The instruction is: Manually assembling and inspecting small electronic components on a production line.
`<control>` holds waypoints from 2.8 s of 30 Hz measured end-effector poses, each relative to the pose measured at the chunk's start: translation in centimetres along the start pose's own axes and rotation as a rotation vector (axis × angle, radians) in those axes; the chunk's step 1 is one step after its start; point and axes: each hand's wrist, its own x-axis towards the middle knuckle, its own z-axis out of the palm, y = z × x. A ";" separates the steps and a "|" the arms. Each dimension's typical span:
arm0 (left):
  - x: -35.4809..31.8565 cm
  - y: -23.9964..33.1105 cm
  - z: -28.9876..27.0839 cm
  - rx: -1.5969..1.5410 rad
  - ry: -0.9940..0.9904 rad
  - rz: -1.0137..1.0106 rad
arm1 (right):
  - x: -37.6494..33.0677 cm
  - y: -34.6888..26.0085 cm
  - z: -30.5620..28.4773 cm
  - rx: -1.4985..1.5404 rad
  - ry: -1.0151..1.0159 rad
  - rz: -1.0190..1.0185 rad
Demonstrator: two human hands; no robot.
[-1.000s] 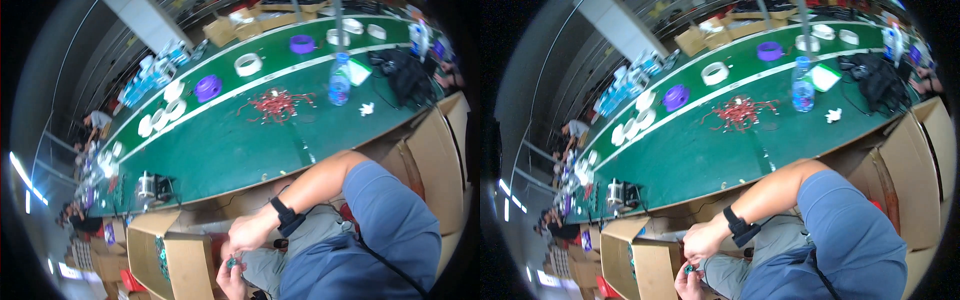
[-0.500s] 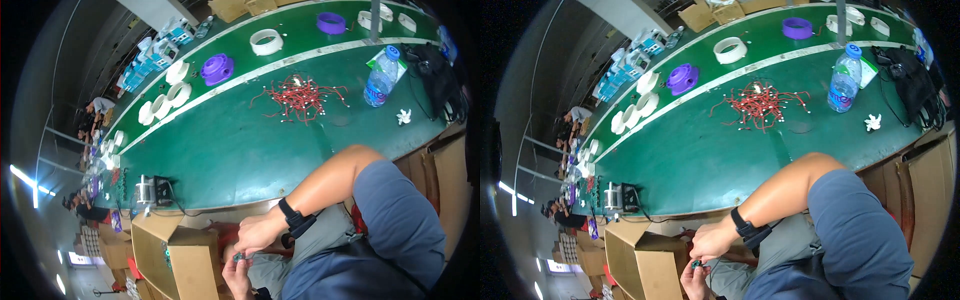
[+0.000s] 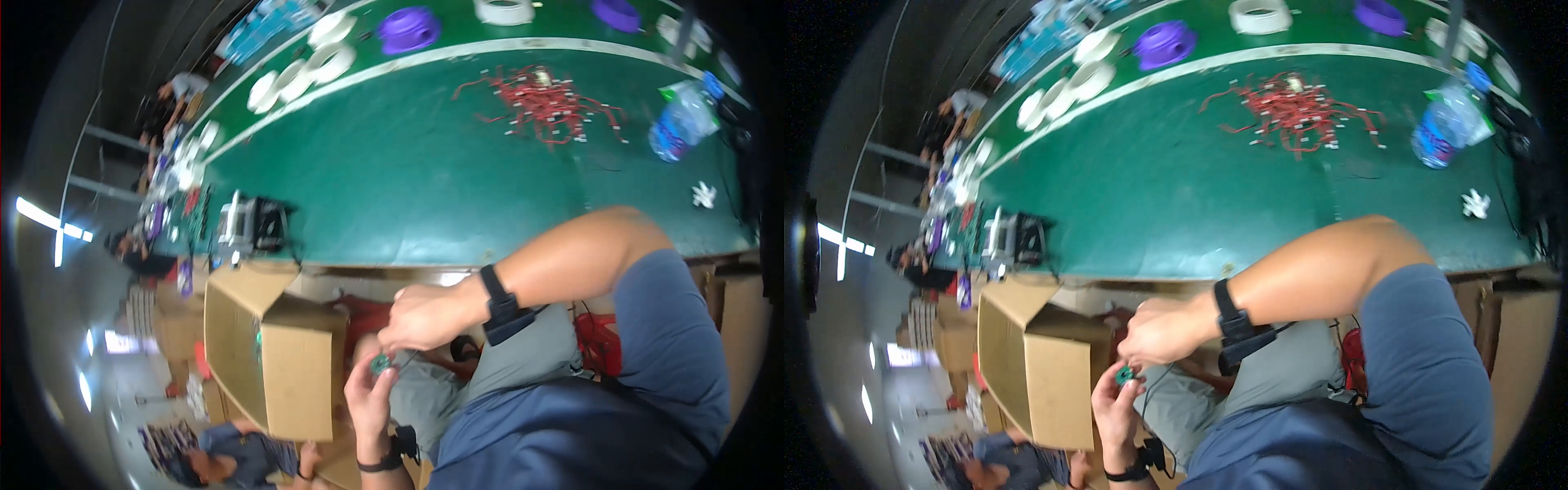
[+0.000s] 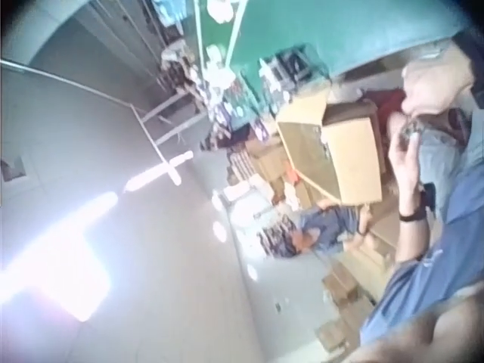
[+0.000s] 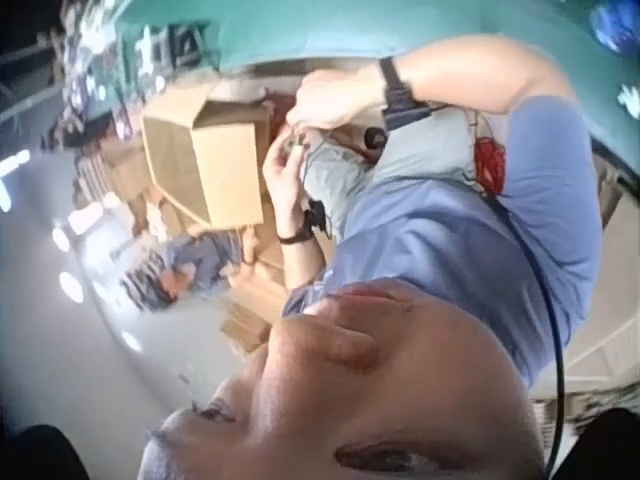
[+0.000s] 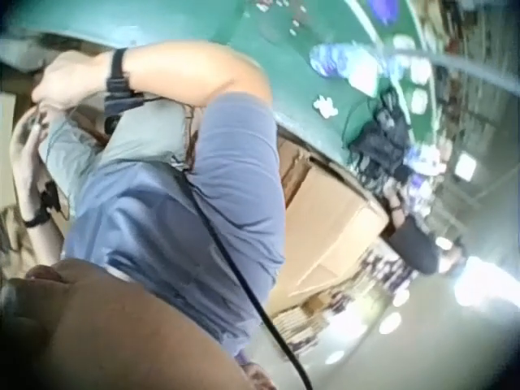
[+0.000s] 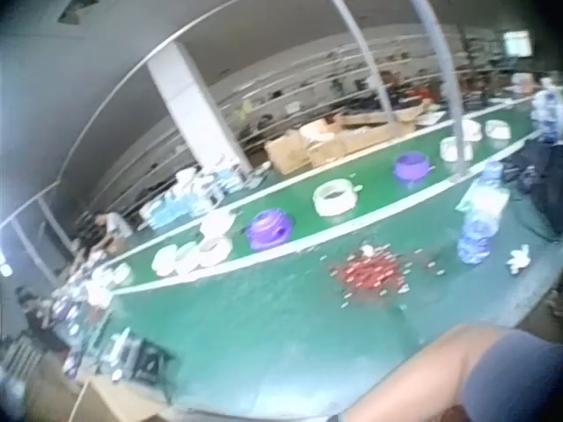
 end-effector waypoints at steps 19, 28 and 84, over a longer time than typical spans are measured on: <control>-0.1 4.2 -9.9 -0.198 0.303 0.389 | 1.9 0.2 -1.1 0.184 0.083 0.212; -3.2 2.9 -9.2 -0.437 0.271 0.410 | 2.0 0.6 0.9 0.129 -0.060 0.231; 0.2 -3.9 -2.9 -0.479 -0.434 -0.129 | 1.2 -2.3 0.9 0.379 -0.212 0.213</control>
